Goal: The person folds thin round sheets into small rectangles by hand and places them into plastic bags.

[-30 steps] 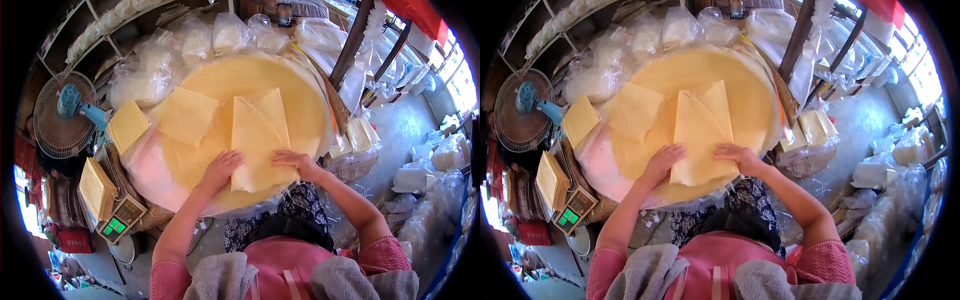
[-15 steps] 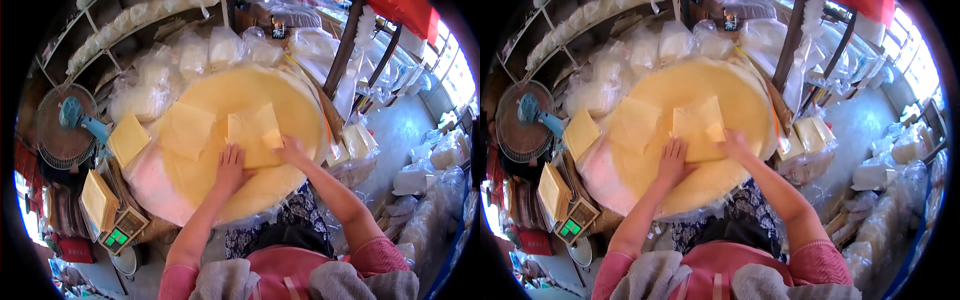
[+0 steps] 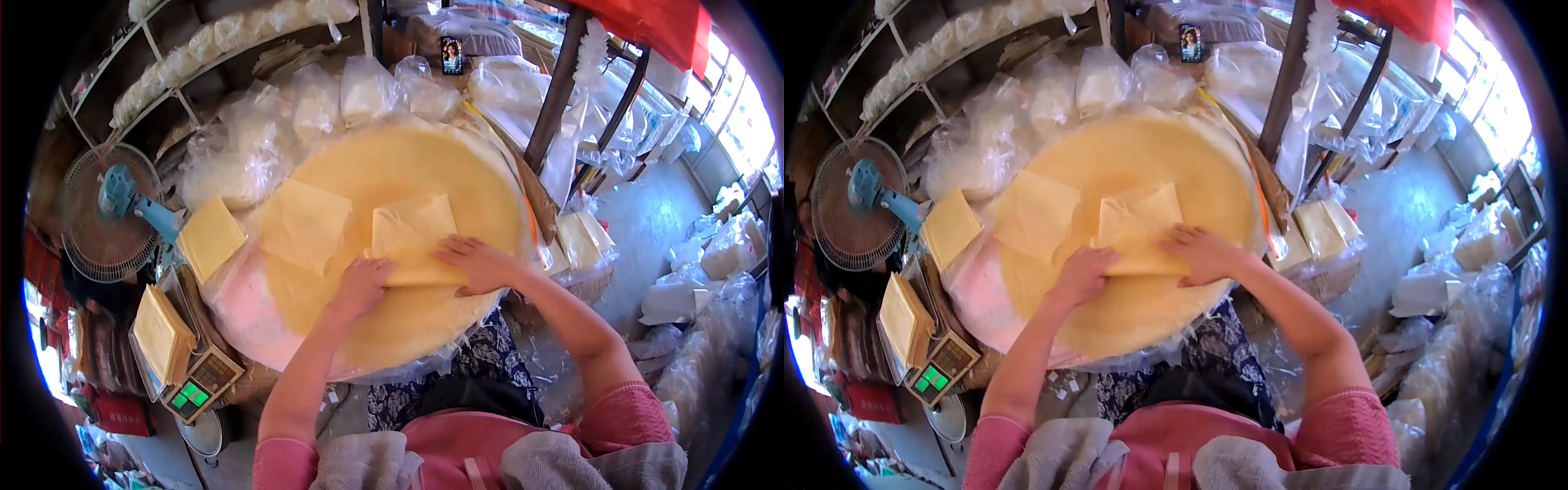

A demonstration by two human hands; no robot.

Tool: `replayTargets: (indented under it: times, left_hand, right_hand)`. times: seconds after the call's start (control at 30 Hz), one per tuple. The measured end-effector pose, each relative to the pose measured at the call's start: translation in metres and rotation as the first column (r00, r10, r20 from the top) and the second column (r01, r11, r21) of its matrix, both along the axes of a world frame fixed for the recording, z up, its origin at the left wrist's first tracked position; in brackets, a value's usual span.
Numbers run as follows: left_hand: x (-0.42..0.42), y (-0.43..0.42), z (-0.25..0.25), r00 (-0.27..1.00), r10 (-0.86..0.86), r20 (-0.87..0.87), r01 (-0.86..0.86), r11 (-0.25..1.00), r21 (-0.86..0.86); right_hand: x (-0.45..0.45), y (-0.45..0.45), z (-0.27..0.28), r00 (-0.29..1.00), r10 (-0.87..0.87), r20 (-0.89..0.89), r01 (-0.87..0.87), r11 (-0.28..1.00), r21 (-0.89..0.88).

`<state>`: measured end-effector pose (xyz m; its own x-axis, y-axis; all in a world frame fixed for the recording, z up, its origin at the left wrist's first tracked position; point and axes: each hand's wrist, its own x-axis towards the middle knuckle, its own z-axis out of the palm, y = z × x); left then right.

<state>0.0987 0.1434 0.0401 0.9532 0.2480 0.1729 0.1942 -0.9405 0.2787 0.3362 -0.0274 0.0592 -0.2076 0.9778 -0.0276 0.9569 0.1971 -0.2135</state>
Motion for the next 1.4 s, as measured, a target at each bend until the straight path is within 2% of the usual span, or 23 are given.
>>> replayTargets:
  times: [0.03,0.07,0.13,0.17,0.27,0.3,0.4,0.5,0.6,0.7,0.8,0.9,1.0,1.1,1.2,1.3,1.4]
  left_hand:
    - [-0.01,-0.006,0.01,1.0,-0.031,-0.005,0.031,0.998,-0.051]
    - [-0.02,-0.014,0.017,0.998,-0.061,-0.014,0.06,0.992,-0.107]
    - [-0.033,-0.026,0.024,0.994,0.107,0.028,-0.092,0.944,-0.317]
    - [-0.038,-0.03,0.022,0.981,0.193,0.034,-0.162,0.895,-0.415]
    - [-0.026,-0.033,0.002,0.886,0.414,0.21,-0.161,0.699,-0.697]
    - [-0.018,-0.026,-0.01,0.863,0.466,0.192,-0.254,0.731,-0.633]
    - [0.008,-0.027,-0.014,0.744,0.642,0.187,-0.415,0.663,-0.623]
    - [0.026,-0.02,-0.026,0.692,0.679,0.246,-0.538,0.712,-0.451]
    - [0.031,-0.015,-0.025,0.704,0.706,0.076,-0.626,0.667,-0.404]
    - [0.032,-0.015,-0.025,0.805,0.57,0.166,-0.566,0.821,-0.075]
    - [0.041,-0.019,-0.043,0.891,0.43,0.148,-0.446,0.89,0.097]
    - [0.043,-0.024,-0.05,0.891,0.438,0.123,-0.448,0.891,0.069]
    - [0.042,-0.026,-0.047,0.893,0.423,0.155,-0.439,0.895,0.085]
    - [0.042,-0.028,-0.044,0.889,0.429,0.158,-0.443,0.894,0.064]
    - [0.03,-0.018,-0.036,0.928,0.353,0.123,-0.337,0.932,-0.134]
    - [0.013,0.008,-0.034,0.887,0.44,0.138,-0.442,0.897,-0.021]
    - [-0.009,0.027,-0.012,0.779,0.576,0.249,-0.627,0.735,0.26]
  right_hand:
    - [0.001,-0.01,-0.005,0.997,0.049,-0.062,-0.048,0.999,0.018]
    - [0.004,-0.024,-0.013,0.978,0.032,-0.205,-0.027,0.999,0.026]
    - [0.006,-0.047,-0.023,0.882,-0.008,-0.471,0.031,0.999,0.039]
    - [-0.007,-0.052,-0.01,0.815,-0.218,-0.536,0.22,0.974,-0.061]
    - [-0.01,-0.039,0.007,0.7,-0.538,-0.471,0.46,0.843,-0.279]
    - [-0.006,-0.031,-0.006,0.67,-0.508,-0.541,0.517,0.843,-0.152]
    - [0.0,-0.006,-0.019,0.609,-0.634,-0.476,0.664,0.736,-0.132]
    - [-0.006,0.009,-0.011,0.587,-0.711,-0.387,0.742,0.664,-0.093]
    - [-0.003,0.018,-0.022,0.607,-0.71,-0.358,0.745,0.665,-0.054]
    - [0.001,0.023,-0.038,0.647,-0.685,-0.334,0.744,0.662,0.084]
    - [0.005,0.025,-0.026,0.617,-0.73,-0.294,0.727,0.672,-0.144]
    - [-0.019,0.027,0.002,0.655,-0.736,-0.172,0.755,0.649,0.094]
    - [-0.017,0.04,-0.012,0.895,-0.446,0.016,0.387,0.794,0.468]
    - [-0.025,0.038,-0.039,0.927,-0.368,0.065,0.33,0.888,0.321]
    - [-0.022,0.045,-0.054,0.921,-0.379,0.087,0.344,0.898,0.274]
    - [-0.029,0.037,-0.032,0.931,-0.364,0.029,0.348,0.909,0.229]
    - [-0.036,0.021,-0.025,0.979,-0.187,0.084,0.162,0.957,0.241]
